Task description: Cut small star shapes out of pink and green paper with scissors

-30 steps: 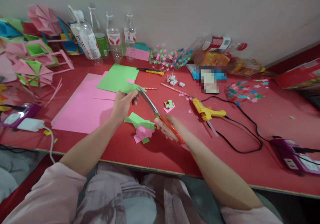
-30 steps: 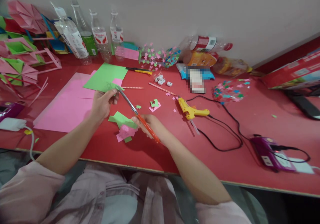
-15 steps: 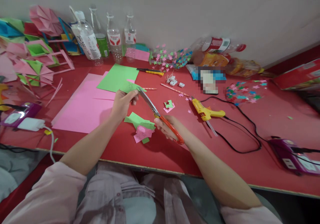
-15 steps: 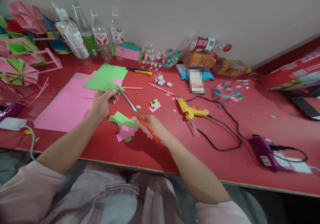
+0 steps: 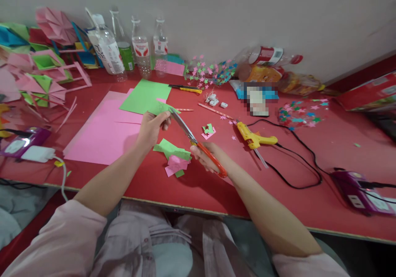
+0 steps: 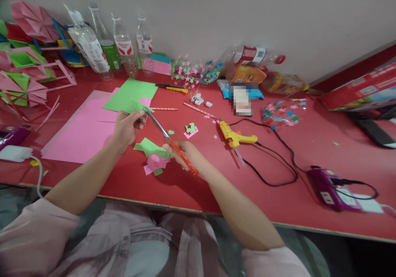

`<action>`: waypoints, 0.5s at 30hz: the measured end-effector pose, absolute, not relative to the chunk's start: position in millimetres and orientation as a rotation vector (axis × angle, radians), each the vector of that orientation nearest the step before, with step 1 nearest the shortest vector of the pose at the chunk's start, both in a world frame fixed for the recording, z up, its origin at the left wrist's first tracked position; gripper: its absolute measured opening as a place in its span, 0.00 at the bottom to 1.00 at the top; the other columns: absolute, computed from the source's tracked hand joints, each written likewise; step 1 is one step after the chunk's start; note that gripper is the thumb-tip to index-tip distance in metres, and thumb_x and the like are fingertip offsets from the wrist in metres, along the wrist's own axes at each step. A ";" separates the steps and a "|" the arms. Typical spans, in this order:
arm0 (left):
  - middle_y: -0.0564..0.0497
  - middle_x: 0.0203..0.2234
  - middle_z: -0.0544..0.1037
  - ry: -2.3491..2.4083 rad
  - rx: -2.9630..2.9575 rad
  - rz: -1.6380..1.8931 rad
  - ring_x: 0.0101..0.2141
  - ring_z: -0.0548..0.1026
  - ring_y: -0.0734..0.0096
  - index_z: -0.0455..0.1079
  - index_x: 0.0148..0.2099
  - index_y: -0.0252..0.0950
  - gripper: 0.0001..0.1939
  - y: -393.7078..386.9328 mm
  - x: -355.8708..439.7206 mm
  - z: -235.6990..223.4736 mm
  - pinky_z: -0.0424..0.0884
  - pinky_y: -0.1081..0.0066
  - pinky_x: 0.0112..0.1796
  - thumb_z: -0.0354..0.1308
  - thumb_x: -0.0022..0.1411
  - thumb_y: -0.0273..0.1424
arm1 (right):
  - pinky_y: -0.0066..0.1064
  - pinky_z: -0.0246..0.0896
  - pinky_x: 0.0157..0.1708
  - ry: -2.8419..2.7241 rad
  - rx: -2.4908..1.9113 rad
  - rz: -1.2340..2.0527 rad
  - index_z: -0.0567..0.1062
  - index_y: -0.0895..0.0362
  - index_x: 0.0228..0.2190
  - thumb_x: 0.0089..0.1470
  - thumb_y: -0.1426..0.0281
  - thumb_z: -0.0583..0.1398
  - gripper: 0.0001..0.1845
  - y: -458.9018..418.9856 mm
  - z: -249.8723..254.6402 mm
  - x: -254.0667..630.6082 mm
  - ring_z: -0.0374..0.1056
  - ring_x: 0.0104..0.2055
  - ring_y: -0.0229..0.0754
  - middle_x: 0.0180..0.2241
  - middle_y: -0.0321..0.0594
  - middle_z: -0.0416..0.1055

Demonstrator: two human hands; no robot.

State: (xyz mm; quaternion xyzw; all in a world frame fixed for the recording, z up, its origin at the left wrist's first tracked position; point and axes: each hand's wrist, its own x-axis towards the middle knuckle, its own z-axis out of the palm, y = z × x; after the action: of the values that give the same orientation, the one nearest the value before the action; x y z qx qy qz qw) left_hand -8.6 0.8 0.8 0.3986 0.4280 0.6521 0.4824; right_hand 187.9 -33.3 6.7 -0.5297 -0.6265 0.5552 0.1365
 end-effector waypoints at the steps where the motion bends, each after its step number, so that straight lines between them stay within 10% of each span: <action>1: 0.57 0.12 0.70 1.045 0.975 1.587 0.13 0.64 0.85 0.69 0.18 0.35 0.10 0.8 -8.7 0.7 0.59 0.80 0.16 0.60 0.49 0.30 | 0.23 0.50 0.09 -1.816 -1.539 1.614 0.58 0.53 0.19 0.55 0.46 0.58 0.28 -32.6 5.6 188.2 0.49 0.08 0.29 0.08 0.24 0.50; 15: 0.57 0.14 0.70 1.040 1.010 1.589 0.14 0.65 0.83 0.68 0.22 0.35 0.10 1.9 -11.6 -0.4 0.60 0.78 0.17 0.59 0.51 0.34 | 0.25 0.50 0.10 -1.770 -1.486 1.680 0.60 0.54 0.19 0.48 0.39 0.59 0.32 -29.7 1.7 192.6 0.49 0.08 0.30 0.08 0.24 0.50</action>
State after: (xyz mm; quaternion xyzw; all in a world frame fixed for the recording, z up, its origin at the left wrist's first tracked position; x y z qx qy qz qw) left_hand -11.6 1.9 -0.4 0.4130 0.4254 0.6499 0.4755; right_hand 192.6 -29.7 1.7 -0.5148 -0.6132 0.5821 0.1417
